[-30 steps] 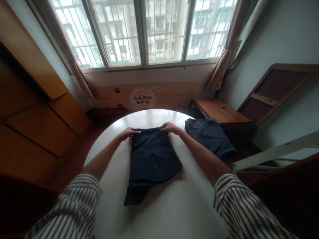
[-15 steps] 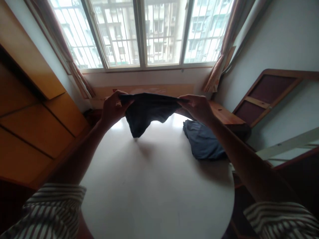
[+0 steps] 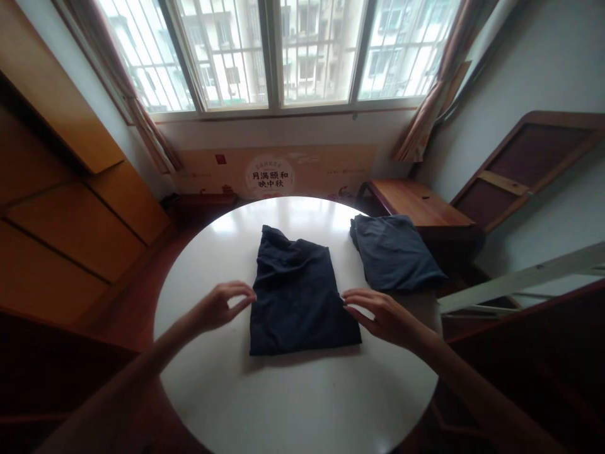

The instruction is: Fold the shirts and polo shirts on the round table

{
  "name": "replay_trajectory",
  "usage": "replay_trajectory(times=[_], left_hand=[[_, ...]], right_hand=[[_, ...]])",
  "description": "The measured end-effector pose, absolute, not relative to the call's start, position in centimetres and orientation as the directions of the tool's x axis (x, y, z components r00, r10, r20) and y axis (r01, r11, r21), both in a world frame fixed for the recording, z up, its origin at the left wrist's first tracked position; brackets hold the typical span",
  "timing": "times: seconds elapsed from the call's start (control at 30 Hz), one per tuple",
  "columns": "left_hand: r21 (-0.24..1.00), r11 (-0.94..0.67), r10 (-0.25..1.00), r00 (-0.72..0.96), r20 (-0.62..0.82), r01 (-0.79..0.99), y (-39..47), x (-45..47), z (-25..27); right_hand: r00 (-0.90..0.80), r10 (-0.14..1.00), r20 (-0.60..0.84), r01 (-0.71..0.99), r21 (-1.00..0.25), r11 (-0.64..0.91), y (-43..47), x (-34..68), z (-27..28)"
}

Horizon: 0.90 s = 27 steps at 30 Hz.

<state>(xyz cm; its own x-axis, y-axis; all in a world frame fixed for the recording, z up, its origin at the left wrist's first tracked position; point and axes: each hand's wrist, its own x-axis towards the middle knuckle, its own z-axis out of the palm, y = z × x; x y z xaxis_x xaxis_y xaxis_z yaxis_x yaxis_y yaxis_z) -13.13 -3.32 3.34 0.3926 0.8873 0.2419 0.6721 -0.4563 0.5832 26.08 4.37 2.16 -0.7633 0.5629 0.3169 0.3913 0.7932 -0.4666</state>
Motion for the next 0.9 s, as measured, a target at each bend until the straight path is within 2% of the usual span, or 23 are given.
replay_trajectory(times=[0.1,0.17,0.33,0.53,0.63,0.7,0.77,0.83,0.9], left_hand=[[0.673,-0.251,0.956,0.07,0.284,0.696,2.5,-13.1,2.8],[0.714,-0.152,0.966,-0.048,0.252,0.684,6.6,-13.1,2.2],[0.642,-0.171,0.964,-0.008,0.265,0.747,13.3,-13.5,0.7],[0.672,0.117,0.928,-0.322,0.189,0.732,15.2,-14.1,-2.1],[0.664,0.175,0.912,-0.374,0.169,0.727,15.5,-14.5,-2.8],[0.657,0.168,0.909,-0.373,0.186,0.735,15.9,-14.7,-2.5],[0.625,0.074,0.904,-0.317,0.287,0.777,16.3,-14.6,-2.0],[0.571,-0.088,0.916,-0.158,0.368,0.817,16.9,-14.4,-1.6],[0.536,-0.187,0.947,0.005,0.323,0.823,17.4,-14.2,-1.3]], right_hand=[[-0.694,0.642,0.326,0.471,-0.469,0.747,7.3,21.7,3.0],[-0.652,0.692,0.31,0.54,-0.451,0.711,9.3,18.7,3.3],[-0.591,0.761,0.268,0.667,-0.369,0.647,13.4,14.3,1.6],[-0.492,0.85,0.186,0.779,-0.341,0.526,14.8,13.6,-1.8],[-0.459,0.862,0.213,0.791,-0.344,0.506,14.2,13.8,-1.4],[-0.536,0.809,0.241,0.737,-0.334,0.588,13.1,13.8,-0.4],[-0.688,0.692,0.22,0.611,-0.339,0.715,11.5,13.7,0.7],[-0.821,0.541,0.185,0.456,-0.359,0.814,9.4,13.2,1.3],[-0.892,0.42,0.166,0.34,-0.366,0.866,7.4,12.5,1.3]])
